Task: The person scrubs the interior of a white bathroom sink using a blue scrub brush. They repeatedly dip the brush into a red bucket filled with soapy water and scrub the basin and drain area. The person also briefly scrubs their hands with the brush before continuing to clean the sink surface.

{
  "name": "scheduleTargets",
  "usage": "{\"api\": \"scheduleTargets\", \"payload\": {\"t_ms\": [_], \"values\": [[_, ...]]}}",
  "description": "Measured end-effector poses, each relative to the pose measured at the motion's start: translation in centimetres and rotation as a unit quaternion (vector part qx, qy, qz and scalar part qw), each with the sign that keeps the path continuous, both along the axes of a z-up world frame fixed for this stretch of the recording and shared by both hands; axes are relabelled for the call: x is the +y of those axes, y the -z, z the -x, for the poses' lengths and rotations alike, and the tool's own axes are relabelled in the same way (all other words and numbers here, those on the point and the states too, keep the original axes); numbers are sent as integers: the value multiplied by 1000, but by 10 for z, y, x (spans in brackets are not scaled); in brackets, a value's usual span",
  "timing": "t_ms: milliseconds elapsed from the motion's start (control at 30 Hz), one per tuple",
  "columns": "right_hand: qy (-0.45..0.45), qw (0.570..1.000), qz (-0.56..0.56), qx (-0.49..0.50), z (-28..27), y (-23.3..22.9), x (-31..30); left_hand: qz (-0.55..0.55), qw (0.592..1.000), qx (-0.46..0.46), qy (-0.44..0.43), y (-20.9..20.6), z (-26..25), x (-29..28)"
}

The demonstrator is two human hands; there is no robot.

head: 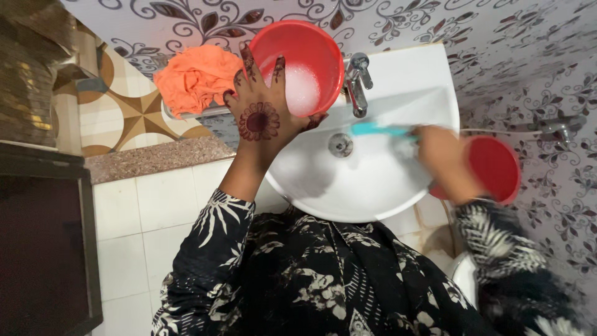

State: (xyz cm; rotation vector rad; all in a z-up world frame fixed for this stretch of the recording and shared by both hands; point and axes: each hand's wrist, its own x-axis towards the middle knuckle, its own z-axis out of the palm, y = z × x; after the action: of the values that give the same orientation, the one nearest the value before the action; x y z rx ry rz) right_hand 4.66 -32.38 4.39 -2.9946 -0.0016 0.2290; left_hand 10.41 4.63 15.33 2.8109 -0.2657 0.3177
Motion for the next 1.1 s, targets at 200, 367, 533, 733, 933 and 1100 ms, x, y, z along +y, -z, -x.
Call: {"api": "scheduleTargets", "payload": {"t_ms": [200, 367, 533, 733, 933, 1100], "values": [[6, 972, -236, 9, 26, 45, 116, 5, 1000, -8, 5, 5, -2, 1], [129, 990, 56, 28, 31, -4, 10, 2, 1000, 7, -10, -1, -1, -2], [109, 991, 78, 8, 32, -13, 3, 7, 1000, -13, -3, 5, 1, 0], [-38, 960, -272, 59, 25, 15, 141, 14, 1000, -21, 7, 12, -2, 1], [47, 993, -50, 98, 34, 12, 101, 2, 1000, -12, -5, 12, -1, 0], [73, 988, -32, 129, 52, 9, 89, -6, 1000, -9, -12, 13, -3, -1]]}}
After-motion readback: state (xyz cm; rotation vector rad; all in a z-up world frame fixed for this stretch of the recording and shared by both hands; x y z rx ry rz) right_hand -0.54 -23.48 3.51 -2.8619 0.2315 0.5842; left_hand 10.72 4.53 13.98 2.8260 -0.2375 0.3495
